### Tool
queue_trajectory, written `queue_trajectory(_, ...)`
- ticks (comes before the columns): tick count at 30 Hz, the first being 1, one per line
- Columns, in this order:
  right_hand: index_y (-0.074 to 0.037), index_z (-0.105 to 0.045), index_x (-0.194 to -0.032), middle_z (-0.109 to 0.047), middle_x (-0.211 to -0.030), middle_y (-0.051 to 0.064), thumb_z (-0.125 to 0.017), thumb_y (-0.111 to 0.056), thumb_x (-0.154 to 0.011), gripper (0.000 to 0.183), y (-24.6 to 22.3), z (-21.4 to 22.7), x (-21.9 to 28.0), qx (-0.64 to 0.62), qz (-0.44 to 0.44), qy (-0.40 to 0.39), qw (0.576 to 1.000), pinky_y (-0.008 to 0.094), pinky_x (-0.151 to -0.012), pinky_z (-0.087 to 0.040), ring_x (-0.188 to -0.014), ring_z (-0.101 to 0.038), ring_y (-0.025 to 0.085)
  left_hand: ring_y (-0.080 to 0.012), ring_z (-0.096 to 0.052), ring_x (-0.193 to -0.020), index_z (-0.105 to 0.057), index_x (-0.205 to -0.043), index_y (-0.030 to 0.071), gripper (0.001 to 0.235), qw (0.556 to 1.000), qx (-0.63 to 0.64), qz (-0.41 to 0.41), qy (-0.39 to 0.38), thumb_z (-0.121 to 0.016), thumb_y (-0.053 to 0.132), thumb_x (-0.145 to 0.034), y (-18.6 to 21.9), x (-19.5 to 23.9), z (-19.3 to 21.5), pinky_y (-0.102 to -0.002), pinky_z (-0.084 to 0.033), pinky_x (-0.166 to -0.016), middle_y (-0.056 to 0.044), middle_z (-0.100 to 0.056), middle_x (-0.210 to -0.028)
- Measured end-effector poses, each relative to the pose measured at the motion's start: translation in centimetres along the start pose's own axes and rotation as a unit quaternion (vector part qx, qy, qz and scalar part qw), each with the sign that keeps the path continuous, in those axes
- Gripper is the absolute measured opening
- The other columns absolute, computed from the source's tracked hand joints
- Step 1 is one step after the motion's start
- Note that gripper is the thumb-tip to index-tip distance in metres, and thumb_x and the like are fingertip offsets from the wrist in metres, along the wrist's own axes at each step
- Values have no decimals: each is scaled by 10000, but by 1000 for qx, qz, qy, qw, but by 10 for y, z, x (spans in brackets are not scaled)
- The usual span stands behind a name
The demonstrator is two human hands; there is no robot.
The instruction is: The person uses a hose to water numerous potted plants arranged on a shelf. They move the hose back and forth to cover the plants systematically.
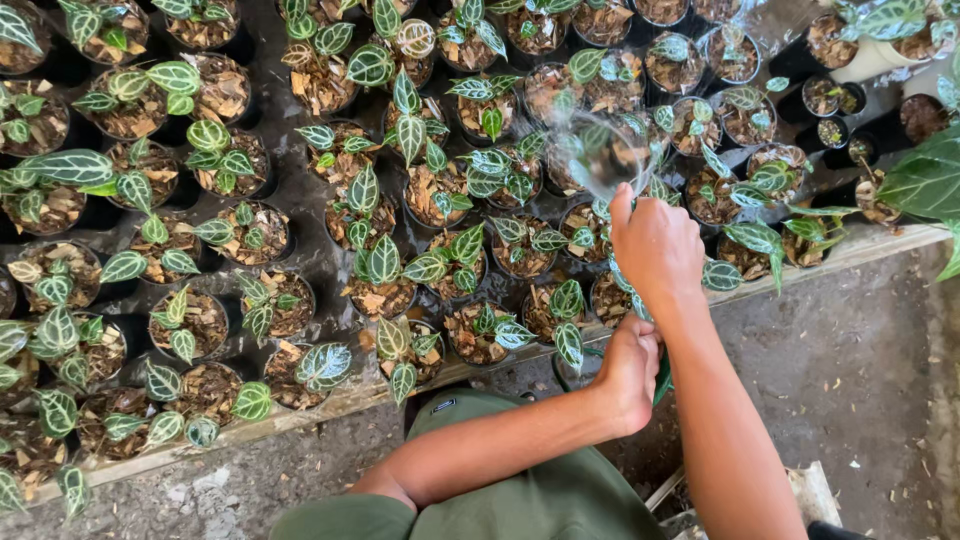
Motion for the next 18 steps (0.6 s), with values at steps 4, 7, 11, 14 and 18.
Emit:
queue_trajectory(4,7,-749,-801,-682,-797,332,-483,-439,-1077,588,4,2,-1,5,1,12,1000,610,-733,-529,-788,-667,549,-125,-443,-1179,-587,-1020,200,340,1000,3,-12,-11,-371,449,-936,3,-3,-6,-295,-213,-1114,52,-605,-1196)
queue_trajectory(7,4,-749,-801,-678,-797,334,-482,-432,-1082,583,4,7,-1,6,2,16,1000,604,-750,-533,-783,-669,547,-81,-440,-1105,-570,-975,223,306,1000,-7,5,0,-382,453,-902,-1,-5,-4,-258,-222,-1048,91,-587,-1110)
queue_trajectory(11,5,-746,-798,-675,-777,326,-489,-411,-1083,566,3,21,-2,-15,8,38,999,604,-728,-527,-751,-658,548,-107,-361,-841,-489,-857,235,221,1000,-2,-13,3,-454,448,-903,4,-10,-5,-287,-249,-850,58,-426,-851)
queue_trajectory(14,12,-738,-793,-674,-779,324,-487,-396,-1102,570,-2,29,-2,-14,25,57,998,594,-734,-532,-745,-663,538,-99,-328,-756,-464,-812,236,218,1000,-1,-23,3,-465,439,-891,9,-7,-7,-295,-242,-778,64,-370,-775)
queue_trajectory(18,5,-742,-794,-677,-783,320,-486,-383,-1102,557,-10,35,-3,-14,45,68,997,595,-723,-527,-740,-661,537,-95,-342,-782,-458,-816,232,228,1000,-2,-21,-1,-457,449,-888,15,1,-12,-287,-251,-806,70,-396,-802)
Point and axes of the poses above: each hand's wrist, its own x-axis away from the middle knuckle, its own z-axis out of the back of the hand, y = z × x, the point moved 8 cm from there along -x, towards the middle knuckle
